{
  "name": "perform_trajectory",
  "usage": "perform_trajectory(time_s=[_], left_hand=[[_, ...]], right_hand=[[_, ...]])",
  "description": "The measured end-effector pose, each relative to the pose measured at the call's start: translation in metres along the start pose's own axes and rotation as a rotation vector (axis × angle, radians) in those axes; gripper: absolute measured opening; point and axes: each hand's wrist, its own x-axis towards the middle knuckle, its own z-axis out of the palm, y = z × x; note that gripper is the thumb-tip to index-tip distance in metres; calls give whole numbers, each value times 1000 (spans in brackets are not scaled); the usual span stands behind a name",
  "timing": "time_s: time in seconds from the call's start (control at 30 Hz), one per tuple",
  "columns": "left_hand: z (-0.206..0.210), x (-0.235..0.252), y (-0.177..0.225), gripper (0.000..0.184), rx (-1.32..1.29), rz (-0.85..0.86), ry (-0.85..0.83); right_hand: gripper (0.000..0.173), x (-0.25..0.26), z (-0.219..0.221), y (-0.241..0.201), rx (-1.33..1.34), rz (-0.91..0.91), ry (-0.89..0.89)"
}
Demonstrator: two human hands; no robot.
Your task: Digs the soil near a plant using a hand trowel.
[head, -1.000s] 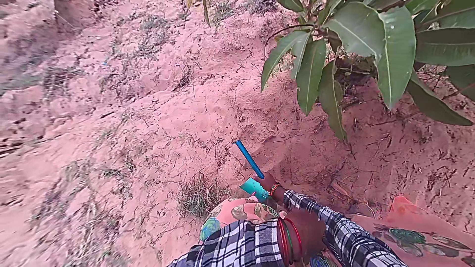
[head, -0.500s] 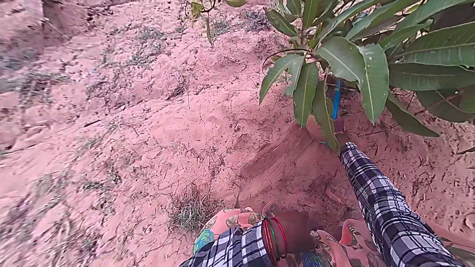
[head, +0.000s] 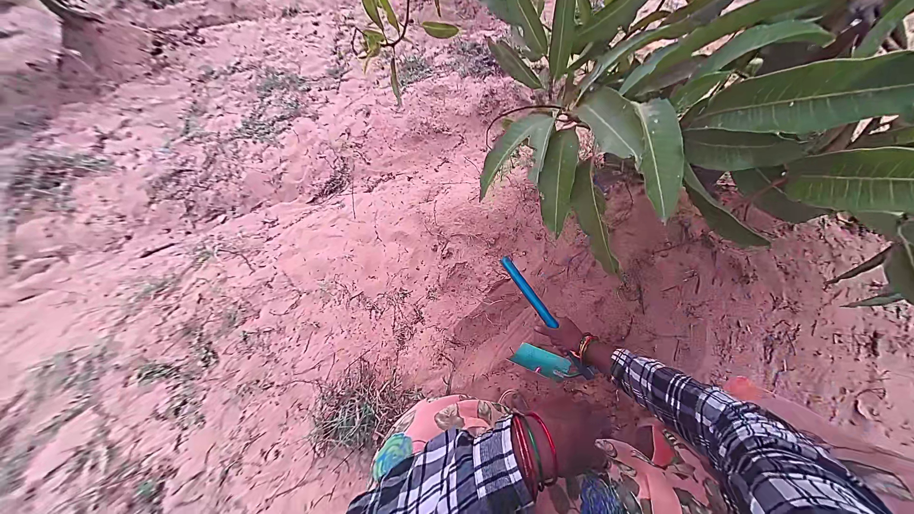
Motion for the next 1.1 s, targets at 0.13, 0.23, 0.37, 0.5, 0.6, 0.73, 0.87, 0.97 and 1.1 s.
perform_trajectory(time_s=[0.13,0.23,0.37,0.5,0.6,0.73,0.87,0.97,1.1], left_hand=[[7,4,-3,48,-12,-52,6],[2,9,-3,48,1,-68,-25],[-4,8,-3,53,19,-38,-51],[-5,10,-8,52,-32,-41,-42],[-1,20,-12,51,-45,-34,-40],[-5,22,-13,51,-28,-40,-38],[-7,19,-15,52,-26,-55,-32],[-20,8,-5,54,35,-63,-87],[-3,10,-10,51,19,-14,-13]], right_hand=[[42,-22,58,50,-53,208,-140],[42,-10,39,60,-21,231,-71],[50,15,-70,50,-219,142,184],[53,0,-163,-15,-445,72,335],[49,-6,-195,-73,-534,-34,472],[62,52,-255,-123,-411,-267,762],[52,41,-246,-146,-400,-256,602],[44,5,-180,-114,-500,-153,346],[45,-24,-86,-34,-441,-8,39]])
